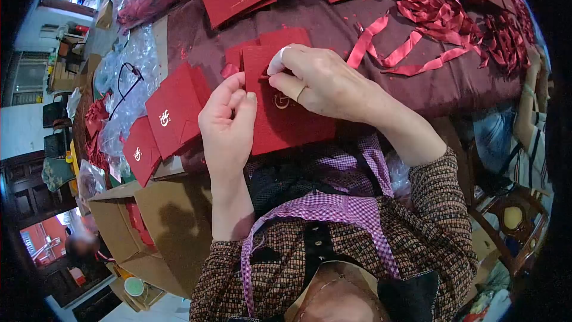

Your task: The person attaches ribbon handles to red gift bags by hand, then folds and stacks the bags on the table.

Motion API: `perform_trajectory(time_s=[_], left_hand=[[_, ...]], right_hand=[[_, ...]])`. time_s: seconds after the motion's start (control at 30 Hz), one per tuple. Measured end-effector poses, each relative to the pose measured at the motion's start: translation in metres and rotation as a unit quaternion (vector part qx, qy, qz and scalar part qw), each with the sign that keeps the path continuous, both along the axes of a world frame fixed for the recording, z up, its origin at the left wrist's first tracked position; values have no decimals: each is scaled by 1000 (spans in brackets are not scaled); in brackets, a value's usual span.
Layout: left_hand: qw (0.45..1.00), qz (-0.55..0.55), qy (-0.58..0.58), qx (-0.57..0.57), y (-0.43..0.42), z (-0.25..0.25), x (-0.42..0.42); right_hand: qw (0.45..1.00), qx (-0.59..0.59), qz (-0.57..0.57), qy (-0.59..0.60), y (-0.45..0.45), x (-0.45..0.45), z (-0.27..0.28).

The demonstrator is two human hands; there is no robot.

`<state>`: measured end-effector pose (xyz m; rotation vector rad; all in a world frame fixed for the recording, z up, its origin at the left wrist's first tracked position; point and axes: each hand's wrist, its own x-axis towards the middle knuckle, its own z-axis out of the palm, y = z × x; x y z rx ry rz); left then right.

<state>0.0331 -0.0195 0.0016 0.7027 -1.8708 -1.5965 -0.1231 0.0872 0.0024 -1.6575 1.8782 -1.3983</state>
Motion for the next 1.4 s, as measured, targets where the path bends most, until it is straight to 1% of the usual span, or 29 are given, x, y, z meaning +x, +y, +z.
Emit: perform_trajectory(time_s=[0.1, 0.27, 0.37, 0.5, 0.6, 0.67, 0.8, 0.87, 0.9, 0.93, 0.97, 1.0, 1.07, 1.1, 1.13, 1.2, 1.23, 1.27, 1.3, 1.33, 1.37, 1.4], left_hand=[[1000, 2, 10, 2, 3, 2, -2], [1000, 0, -7, -23, 6, 4, -5], [998, -10, -11, -56, 7, 5, -6], [997, -12, -5, -70, 11, 9, -9], [998, -12, -1, -65, 13, 10, -9], [997, -16, -7, -79, 15, 12, -10], [996, -21, -7, -85, 17, 11, -11], [991, 1, -22, -133, 16, 6, -10], [991, 1, -22, -133, 15, 5, -9], [990, -8, -31, -140, 13, 5, -8], [988, -17, -41, -147, 12, 5, -8], [988, -16, -41, -147, 11, 5, -9], [987, -43, 18, -156, 10, 4, -14], [988, -43, 17, -147, 12, 7, -14], [988, -43, 17, -147, 11, 5, -13], [992, -47, 7, -120, 6, 1, -10], [996, -39, 14, -73, 5, 2, -8], [999, -31, 20, -27, 6, 3, -5], [999, -26, 38, 21, 8, 7, -7], [999, -24, 40, 21, 8, 5, -7], [997, -9, 50, 52, 7, 2, -7], [995, 6, 61, 85, 6, 1, -8]], right_hand=[[999, 34, 16, -26, -1, -3, 5], [998, 61, 29, 4, 0, -8, 10], [998, 59, 36, 13, -1, -11, 10], [998, 39, 33, 27, -3, -13, 9], [998, 51, 40, 12, -5, -16, 12], [994, 64, 60, -62, -7, -17, 13], [989, 91, 90, -73, -14, -25, 13], [987, 113, 87, -76, -15, -23, 11], [986, 124, 86, -78, -15, -21, 10], [994, 90, 60, 25, -15, -18, 9], [990, 55, 34, 128, -13, -12, 9], [982, 26, 13, 185, -6, -4, 16], [935, -28, -5, 353, -3, 5, 20], [915, -42, -16, 402, -4, 9, 19], [915, -42, -16, 402, -5, 9, 16], [924, -28, -14, 380, -7, 8, 11], [960, -28, -7, 278, -9, 5, 7], [985, -27, 0, 172, -11, 0, 4], [996, 14, 10, 82, -10, -4, 11], [1000, -7, 18, 20, -10, -8, 8], [998, -28, 26, -40, -10, -12, 5], [992, 18, 31, -124, -4, -13, 12]])
